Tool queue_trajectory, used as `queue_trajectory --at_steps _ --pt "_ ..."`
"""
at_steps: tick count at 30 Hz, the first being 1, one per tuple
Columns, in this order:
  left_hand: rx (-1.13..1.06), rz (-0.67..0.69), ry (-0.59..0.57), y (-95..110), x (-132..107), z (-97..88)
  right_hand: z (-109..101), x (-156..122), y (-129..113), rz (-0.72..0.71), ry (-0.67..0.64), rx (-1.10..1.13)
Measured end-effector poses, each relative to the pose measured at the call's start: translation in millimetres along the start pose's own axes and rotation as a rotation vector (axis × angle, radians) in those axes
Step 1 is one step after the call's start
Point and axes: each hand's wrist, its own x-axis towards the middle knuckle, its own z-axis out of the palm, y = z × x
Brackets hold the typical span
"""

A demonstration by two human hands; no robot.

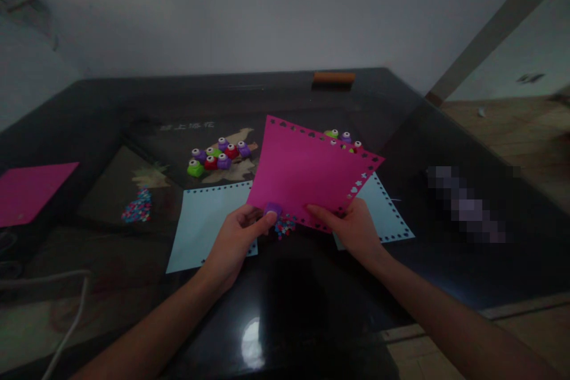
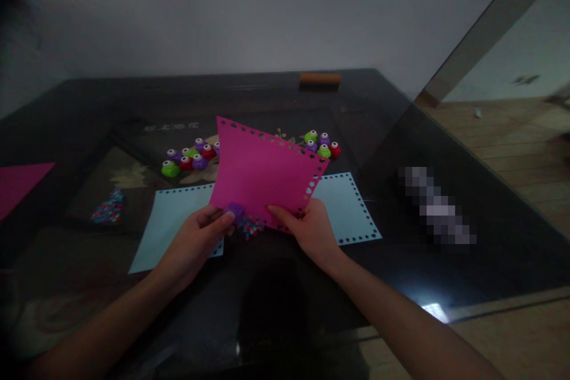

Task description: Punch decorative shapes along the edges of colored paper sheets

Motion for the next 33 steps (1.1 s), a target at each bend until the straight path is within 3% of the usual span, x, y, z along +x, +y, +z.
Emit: queue_trajectory --at_steps 33 --pt "-0.013 -0.019 -0.004 -0.4 0.2 -1.2 -0.1 0.1 3.3 -0.019 0.018 0.007"
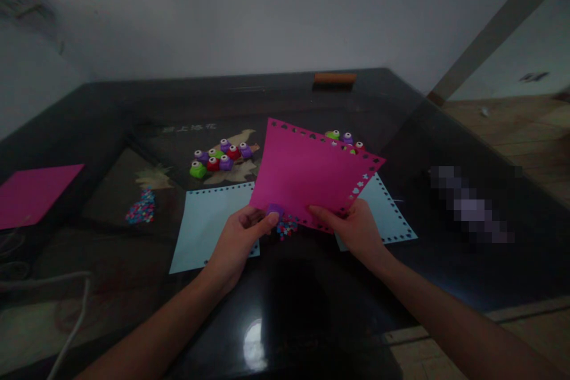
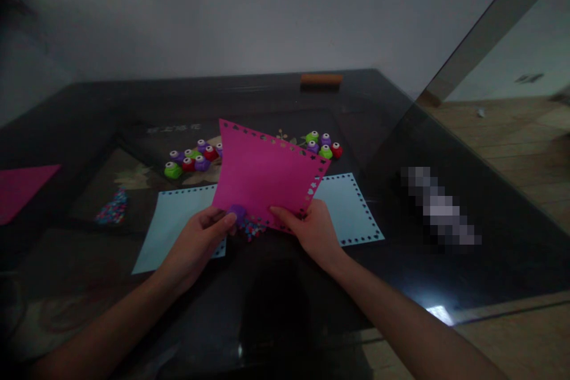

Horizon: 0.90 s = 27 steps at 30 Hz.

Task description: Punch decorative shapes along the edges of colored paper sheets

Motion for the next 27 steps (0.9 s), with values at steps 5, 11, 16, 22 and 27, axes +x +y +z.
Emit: queue_trajectory --at_steps 5,11,16,22,27 --pt "-0.007 -0.001 0.001 -0.8 1.2 0.3 0.0 -0.3 -0.4 0.001 0.002 0.006" --pt "0.008 -0.013 0.005 0.6 0.6 0.5 -0.5 0.3 -0.1 0.006 -0.008 0.013" --pt "-0.004 0.002 -0.008 0.1 0.8 0.2 -0.5 -0.4 -0.2 0.009 -0.007 -0.005" --pt "-0.003 0.006 -0.004 -1.6 1.1 -0.5 0.6 -0.4 0.2 0.015 -0.003 -0.006" --pt "0.02 -0.001 0.008 -2.1 1.7 -0.4 0.5 0.2 -0.5 0.026 -0.026 0.013"
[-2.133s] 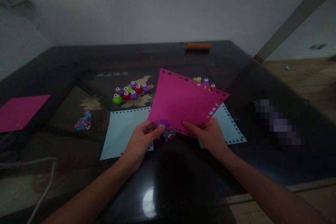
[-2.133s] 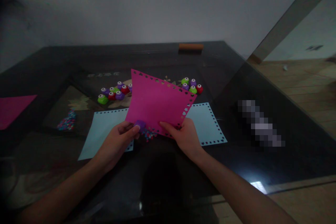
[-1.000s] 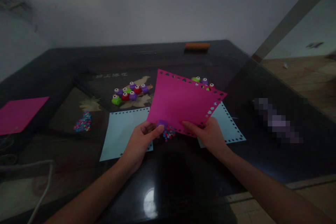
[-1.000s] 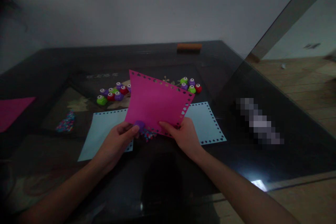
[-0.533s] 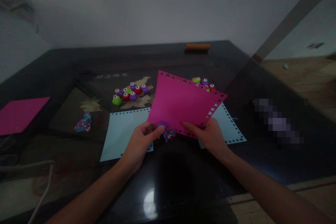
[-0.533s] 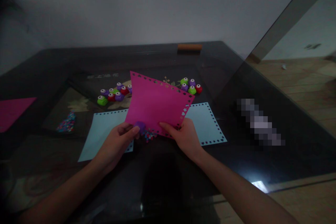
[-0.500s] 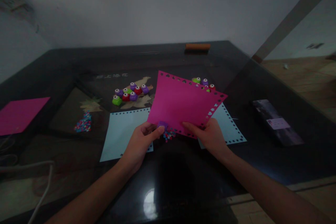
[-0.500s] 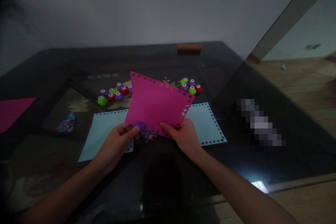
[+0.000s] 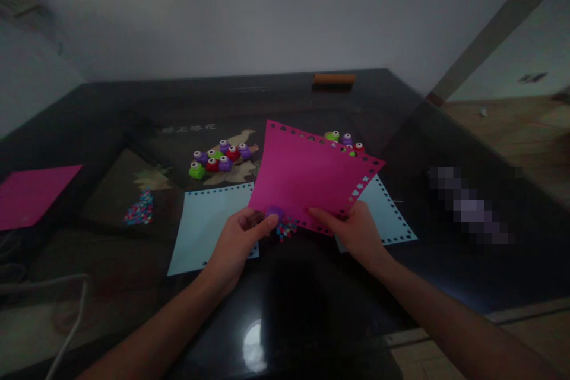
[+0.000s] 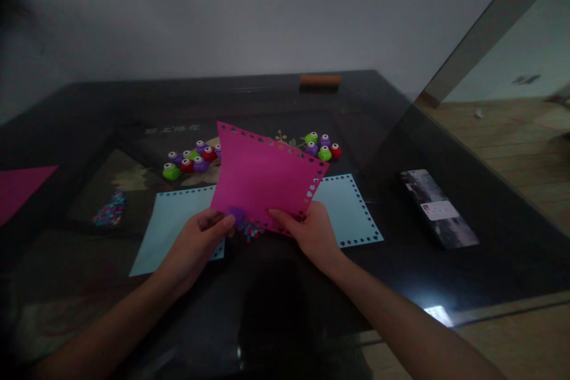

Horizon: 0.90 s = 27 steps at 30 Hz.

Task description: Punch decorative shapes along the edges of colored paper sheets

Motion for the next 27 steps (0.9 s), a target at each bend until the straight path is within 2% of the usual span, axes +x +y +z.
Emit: queue_trajectory --at_steps 10,27 --pt "0.016 -0.001 0.02 4.3 -0.8 1.7 -1.0 -0.9 0.9 0.004 -0.001 -0.007" --pt "-0.03 0.019 -0.007 -0.2 -2.4 0.2 -0.8 -1.2 -2.0 0.014 -0.012 0.007"
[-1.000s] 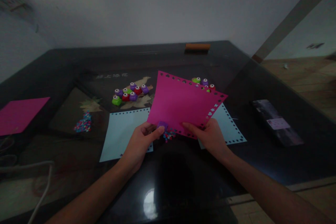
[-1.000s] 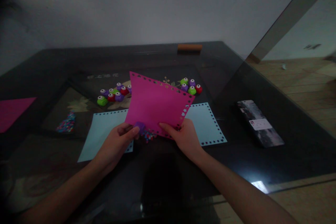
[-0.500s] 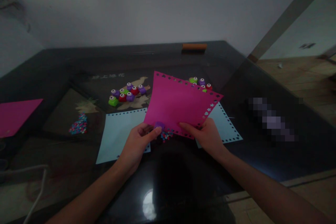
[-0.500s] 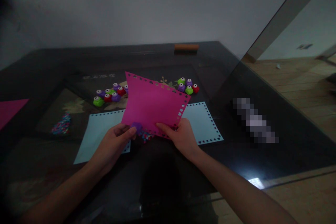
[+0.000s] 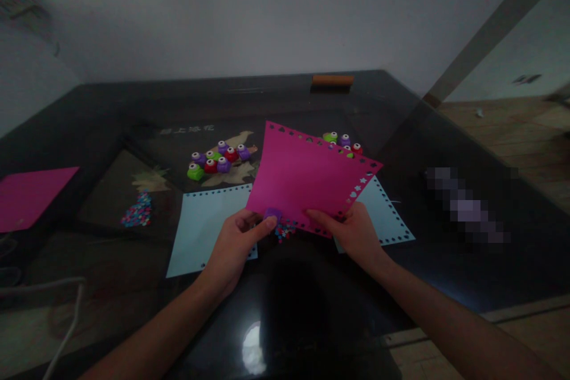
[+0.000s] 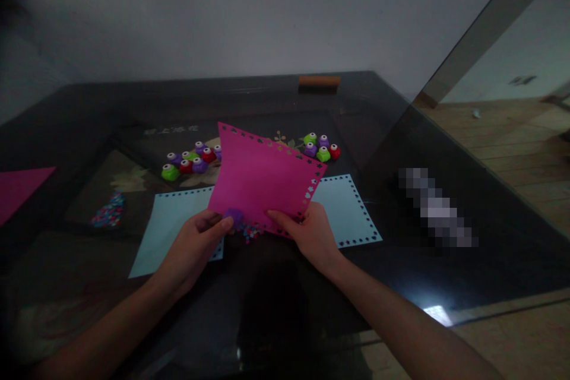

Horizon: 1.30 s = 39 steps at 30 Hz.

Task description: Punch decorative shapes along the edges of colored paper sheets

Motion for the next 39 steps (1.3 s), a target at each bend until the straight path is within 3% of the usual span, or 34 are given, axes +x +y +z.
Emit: queue_trajectory --at_steps 39 --pt "-0.024 0.041 -0.019 -3.9 -2.1 0.0 -0.5 -2.2 -2.7 -0.023 0.021 -0.026"
